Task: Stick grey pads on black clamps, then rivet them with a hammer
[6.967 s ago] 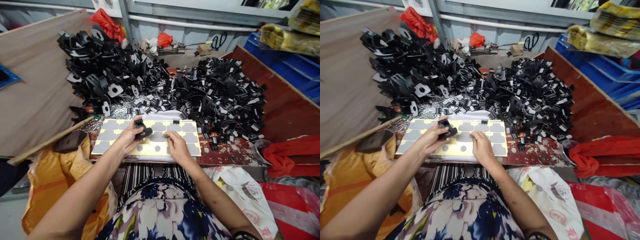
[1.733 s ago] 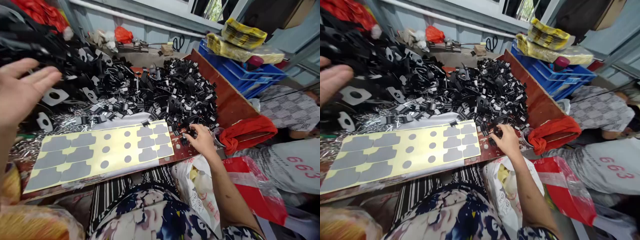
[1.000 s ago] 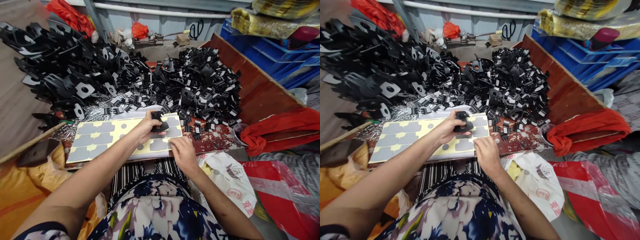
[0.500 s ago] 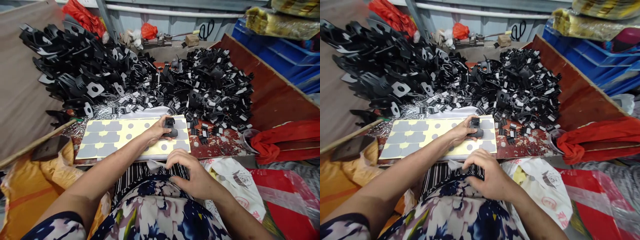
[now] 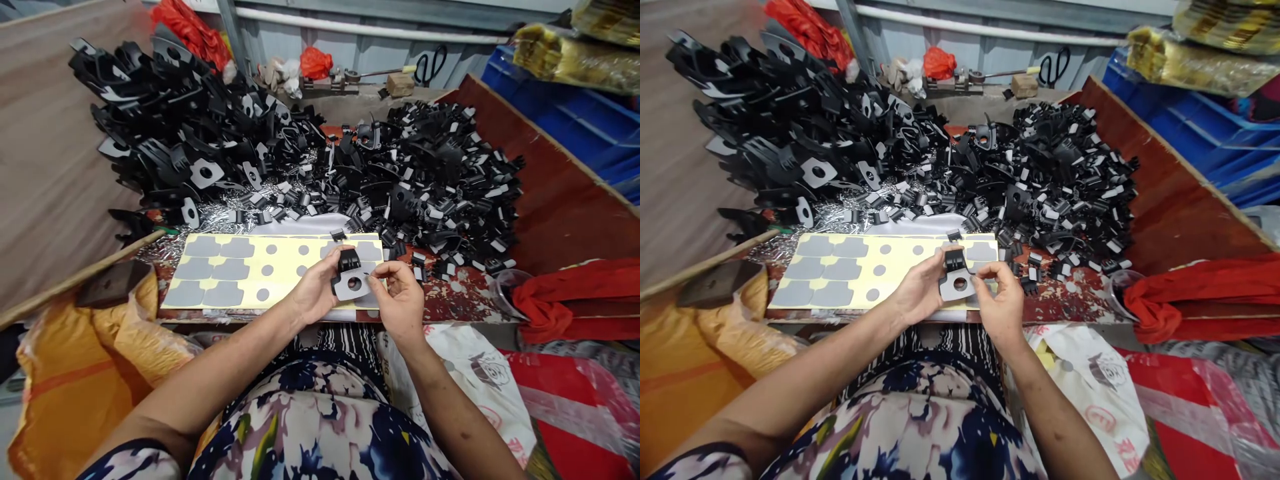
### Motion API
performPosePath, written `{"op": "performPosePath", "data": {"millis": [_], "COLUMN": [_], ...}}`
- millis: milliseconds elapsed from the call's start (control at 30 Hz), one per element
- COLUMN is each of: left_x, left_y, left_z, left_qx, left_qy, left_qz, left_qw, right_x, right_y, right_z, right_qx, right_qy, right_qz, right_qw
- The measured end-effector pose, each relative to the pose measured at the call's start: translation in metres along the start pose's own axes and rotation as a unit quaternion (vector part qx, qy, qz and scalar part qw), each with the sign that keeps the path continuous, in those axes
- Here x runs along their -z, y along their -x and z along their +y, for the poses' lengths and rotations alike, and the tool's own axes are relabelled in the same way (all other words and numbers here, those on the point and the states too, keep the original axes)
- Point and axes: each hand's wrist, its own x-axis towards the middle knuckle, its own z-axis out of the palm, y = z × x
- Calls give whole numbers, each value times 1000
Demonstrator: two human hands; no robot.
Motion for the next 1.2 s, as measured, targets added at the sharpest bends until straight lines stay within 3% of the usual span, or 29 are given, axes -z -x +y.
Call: {"op": "performPosePath", "data": {"millis": [300, 567, 667, 833, 967, 1033, 1067, 1133, 1200], "left_x": [-3, 1, -3, -4, 3, 7, 9, 12, 12], "left_y": [2, 4, 6, 1, 1, 7, 10, 15, 19], "left_z": [0, -2, -5, -20, -30, -32, -30, -18, 14], "left_qx": [-1, -8, -18, -148, -215, -190, -163, -65, 48], "left_qy": [9, 18, -22, -130, -206, -209, -211, -235, -284], "left_qz": [-5, -17, -6, 88, 121, 115, 104, 55, 7], "left_qw": [1000, 1000, 1000, 976, 947, 952, 958, 968, 958], "right_x": [-10, -9, -11, -15, -12, -7, -3, 10, 27], "right_y": [-1, 1, 1, 8, 17, 17, 16, 8, -9], "right_z": [6, 9, 3, -3, -1, -1, 0, 2, 6], "right_qx": [0, 40, 79, 200, 297, 274, 240, 145, 56], "right_qy": [-13, 38, 72, 173, 286, 322, 318, 266, 204], "right_qz": [25, 11, 6, 14, 33, 63, 63, -9, -116], "right_qw": [1000, 998, 994, 964, 910, 904, 915, 953, 971]}}
